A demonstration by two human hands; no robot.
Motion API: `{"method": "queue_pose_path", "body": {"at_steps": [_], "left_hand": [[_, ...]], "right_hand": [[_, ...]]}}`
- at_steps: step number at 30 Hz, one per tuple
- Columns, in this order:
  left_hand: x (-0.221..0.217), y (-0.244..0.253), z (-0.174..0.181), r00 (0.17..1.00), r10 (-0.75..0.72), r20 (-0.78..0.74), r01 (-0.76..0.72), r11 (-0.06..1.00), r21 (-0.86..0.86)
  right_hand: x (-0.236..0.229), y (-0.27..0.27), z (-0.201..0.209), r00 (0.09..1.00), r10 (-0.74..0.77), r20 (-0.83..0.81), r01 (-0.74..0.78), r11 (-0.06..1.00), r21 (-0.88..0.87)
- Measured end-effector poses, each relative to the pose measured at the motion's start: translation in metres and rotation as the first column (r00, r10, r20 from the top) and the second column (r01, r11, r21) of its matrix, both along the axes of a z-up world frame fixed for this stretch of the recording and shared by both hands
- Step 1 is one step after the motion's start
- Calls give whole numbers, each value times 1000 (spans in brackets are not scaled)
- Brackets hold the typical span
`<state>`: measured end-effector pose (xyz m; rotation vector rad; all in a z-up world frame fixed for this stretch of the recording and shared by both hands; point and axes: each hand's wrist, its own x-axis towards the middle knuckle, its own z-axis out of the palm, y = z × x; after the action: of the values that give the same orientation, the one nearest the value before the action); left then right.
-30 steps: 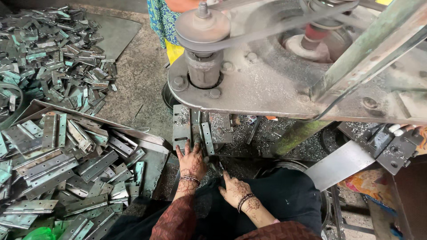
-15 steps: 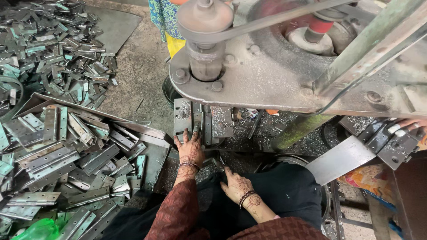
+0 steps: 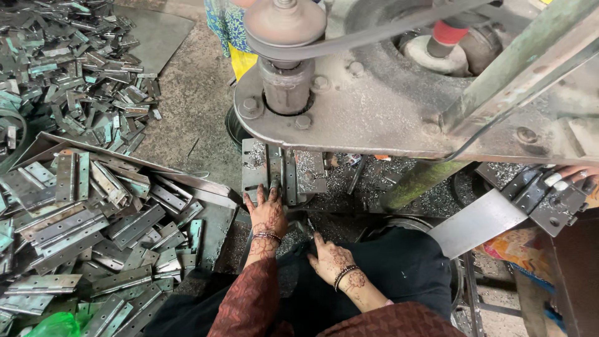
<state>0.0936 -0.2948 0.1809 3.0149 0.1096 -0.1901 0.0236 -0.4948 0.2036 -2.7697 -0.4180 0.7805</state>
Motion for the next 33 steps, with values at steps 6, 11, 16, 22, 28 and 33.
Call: {"method": "queue_pose_path", "body": {"at_steps": [6, 11, 16, 22, 28, 33], "left_hand": [[8, 4, -6, 1000, 2, 19, -1, 1000, -27], [13, 7, -4, 992, 3, 126, 5, 998, -59], [7, -3, 2, 999, 18, -27, -19, 999, -42], [0, -5, -6, 995, 30, 100, -30, 1000, -8], [1, -3, -18, 990, 59, 130, -47, 995, -88], [3, -2, -24, 990, 54, 128, -49, 998, -44]], "right_hand": [[-13, -7, -20, 998, -17, 58, 15, 999, 32], [-23, -12, -59, 990, -81, 115, 71, 993, 90], [-26, -16, -63, 987, -88, 138, 69, 988, 135], [-12, -7, -36, 996, -30, 81, 27, 999, 36], [-24, -14, -77, 978, -66, 200, 44, 992, 116], [-35, -27, -126, 976, -108, 192, 82, 987, 137]]}}
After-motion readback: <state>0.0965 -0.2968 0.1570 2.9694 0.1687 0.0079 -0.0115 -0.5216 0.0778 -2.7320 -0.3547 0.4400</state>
